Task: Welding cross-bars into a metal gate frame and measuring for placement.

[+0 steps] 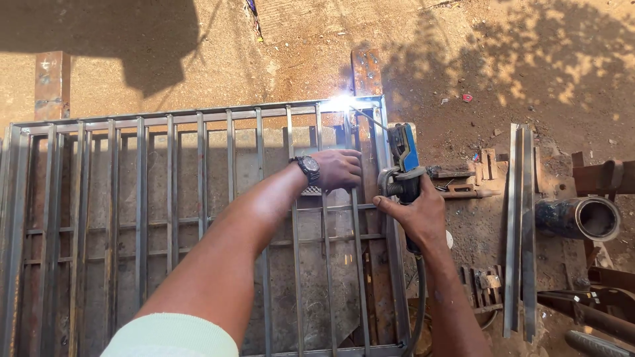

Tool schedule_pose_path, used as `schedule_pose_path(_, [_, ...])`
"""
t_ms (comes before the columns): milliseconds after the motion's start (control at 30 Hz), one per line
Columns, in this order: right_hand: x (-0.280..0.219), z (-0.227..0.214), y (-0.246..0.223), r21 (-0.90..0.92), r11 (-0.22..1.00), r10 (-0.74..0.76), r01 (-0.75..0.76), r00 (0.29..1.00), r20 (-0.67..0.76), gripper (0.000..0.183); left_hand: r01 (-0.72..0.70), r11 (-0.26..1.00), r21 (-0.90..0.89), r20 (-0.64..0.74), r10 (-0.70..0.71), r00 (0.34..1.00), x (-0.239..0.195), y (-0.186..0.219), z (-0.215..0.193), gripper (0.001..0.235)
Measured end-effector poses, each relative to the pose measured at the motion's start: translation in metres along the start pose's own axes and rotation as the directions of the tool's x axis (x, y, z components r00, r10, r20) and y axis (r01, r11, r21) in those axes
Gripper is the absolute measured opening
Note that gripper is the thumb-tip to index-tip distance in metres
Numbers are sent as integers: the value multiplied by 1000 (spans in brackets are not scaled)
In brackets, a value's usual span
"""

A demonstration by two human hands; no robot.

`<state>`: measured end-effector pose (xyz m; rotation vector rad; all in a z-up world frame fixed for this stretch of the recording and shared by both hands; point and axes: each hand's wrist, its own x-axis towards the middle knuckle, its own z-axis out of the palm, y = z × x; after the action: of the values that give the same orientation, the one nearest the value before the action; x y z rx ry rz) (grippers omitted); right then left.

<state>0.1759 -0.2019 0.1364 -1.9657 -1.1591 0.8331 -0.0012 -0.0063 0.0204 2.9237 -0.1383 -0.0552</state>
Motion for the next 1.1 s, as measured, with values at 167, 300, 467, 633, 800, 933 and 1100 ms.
schedule_pose_path(167, [3,0,4,-2,1000,1,-1,1000,-5,77,-90,990,107,-15,92,996,4,-15,22,27])
schedule_pose_path(300, [3,-1,6,21,1000,15,-16,1000,4,77,-92,994,57,-35,94,995,2,-13,19,25])
schedule_pose_path(467, [5,0,11,31,1000,-1,1,1000,6,78,-65,995,71,14,64,998,3,-6,7,26])
schedule_pose_path(633, [7,5,18,-8,1000,18,-18,1000,0,84,-51,996,77,-16,52,999,3,-14,27,24])
schedule_pose_path(800, [6,4,16,7,1000,16,-16,1000,1,86,-71,997,41,-29,72,997,0,-7,8,28])
schedule_pose_path(933, [6,4,19,2,1000,12,-12,1000,-5,85,-73,993,91,-34,76,997,1,-8,10,24])
schedule_pose_path(1100, [7,3,15,26,1000,7,-7,1000,-4,81,-96,994,53,-146,103,984,2,-16,33,32])
